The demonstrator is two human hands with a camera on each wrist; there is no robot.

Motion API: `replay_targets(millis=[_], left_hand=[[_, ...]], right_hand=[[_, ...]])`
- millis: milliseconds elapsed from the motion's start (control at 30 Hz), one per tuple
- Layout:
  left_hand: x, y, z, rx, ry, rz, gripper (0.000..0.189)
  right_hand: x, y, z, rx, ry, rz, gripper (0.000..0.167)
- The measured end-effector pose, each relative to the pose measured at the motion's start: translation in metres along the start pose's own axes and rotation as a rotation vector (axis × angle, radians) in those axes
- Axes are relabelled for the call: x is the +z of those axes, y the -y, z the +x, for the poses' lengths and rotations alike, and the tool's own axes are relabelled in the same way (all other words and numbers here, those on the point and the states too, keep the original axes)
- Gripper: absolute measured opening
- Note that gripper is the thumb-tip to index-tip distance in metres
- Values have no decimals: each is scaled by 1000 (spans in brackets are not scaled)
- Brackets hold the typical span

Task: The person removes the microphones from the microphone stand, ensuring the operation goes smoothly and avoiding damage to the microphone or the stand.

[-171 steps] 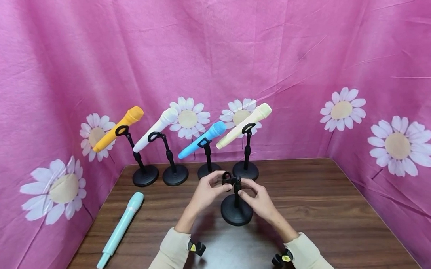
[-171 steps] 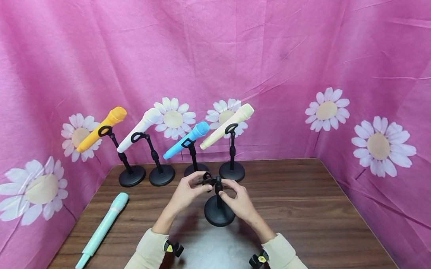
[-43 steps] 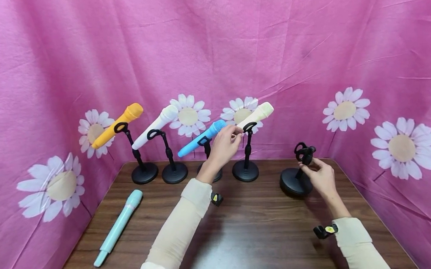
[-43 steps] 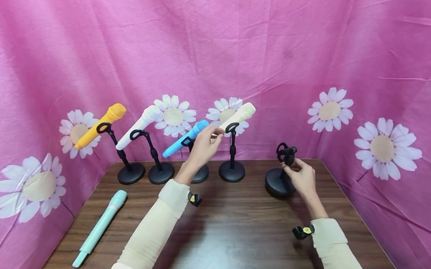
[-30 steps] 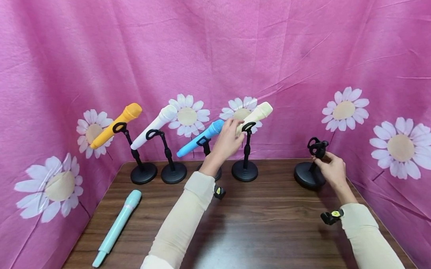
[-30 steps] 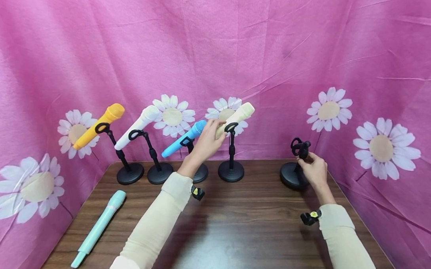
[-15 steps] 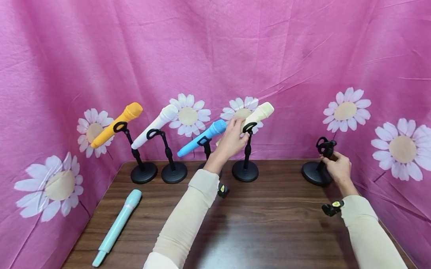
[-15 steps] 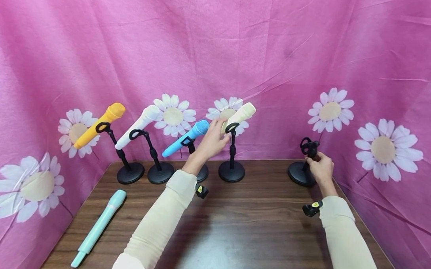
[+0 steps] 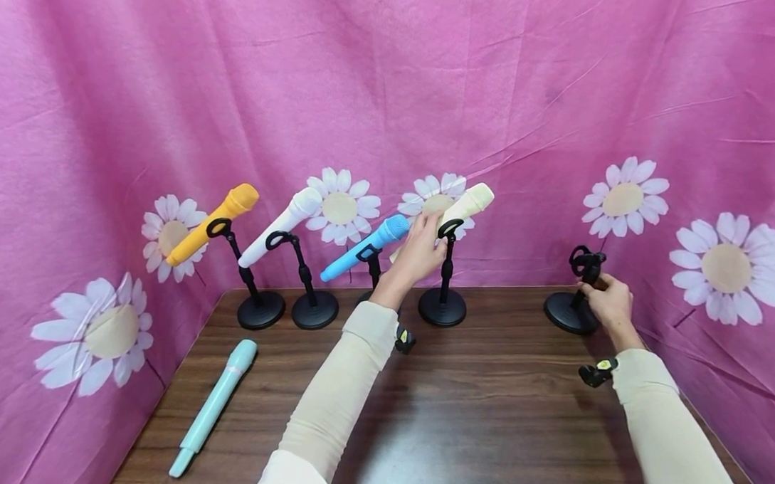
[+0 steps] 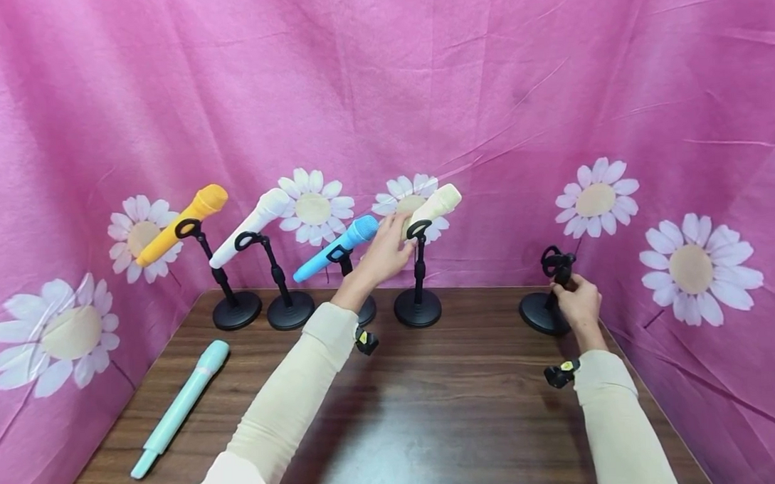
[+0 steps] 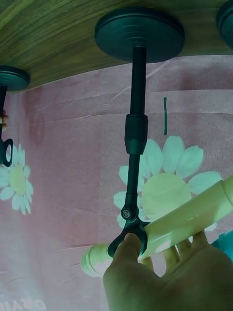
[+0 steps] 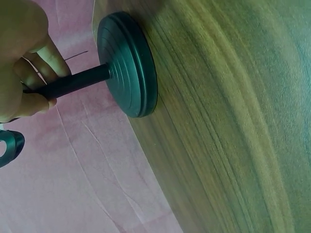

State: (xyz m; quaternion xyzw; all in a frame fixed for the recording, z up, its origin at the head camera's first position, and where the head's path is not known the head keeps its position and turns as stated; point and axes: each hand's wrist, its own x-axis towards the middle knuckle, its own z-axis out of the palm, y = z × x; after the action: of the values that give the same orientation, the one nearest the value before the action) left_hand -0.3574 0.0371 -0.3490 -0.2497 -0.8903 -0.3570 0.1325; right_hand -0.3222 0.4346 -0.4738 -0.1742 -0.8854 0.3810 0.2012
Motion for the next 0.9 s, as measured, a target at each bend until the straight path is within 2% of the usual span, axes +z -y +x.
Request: replay_targets(millis=[133, 233, 333, 367, 467, 533, 633, 767, 833, 900], left_hand=[[2, 0, -1, -35, 5, 63, 58], [3, 0, -1, -63, 12, 108, 60], [3, 1, -1, -70, 7, 134, 61], [4, 1, -1, -70, 3, 141, 61], [5, 3, 0, -65, -10, 151, 61], [6, 3, 0, -64, -15, 150, 61], [7, 4, -1, -61, -25, 139, 62], [7, 4, 0, -60, -28, 143, 63], [8, 4, -1, -60, -28, 151, 62], [7, 4, -1, -62, -32, 159, 62]], right_hand=[[0, -2, -1, -7, 29, -23, 42], [1, -1, -3, -8, -6, -32, 47], [6, 6, -8, 36, -136, 18, 48], [8, 9, -10, 57, -198, 51, 43], [18, 20, -20, 90, -370, 161, 17], [26, 29, -27, 62, -414, 207, 13], [41, 46, -39, -15, -379, 224, 14], [65, 74, -53, -117, -266, 225, 20], [77, 89, -58, -177, -183, 232, 19], [89, 104, -62, -240, -61, 236, 19]])
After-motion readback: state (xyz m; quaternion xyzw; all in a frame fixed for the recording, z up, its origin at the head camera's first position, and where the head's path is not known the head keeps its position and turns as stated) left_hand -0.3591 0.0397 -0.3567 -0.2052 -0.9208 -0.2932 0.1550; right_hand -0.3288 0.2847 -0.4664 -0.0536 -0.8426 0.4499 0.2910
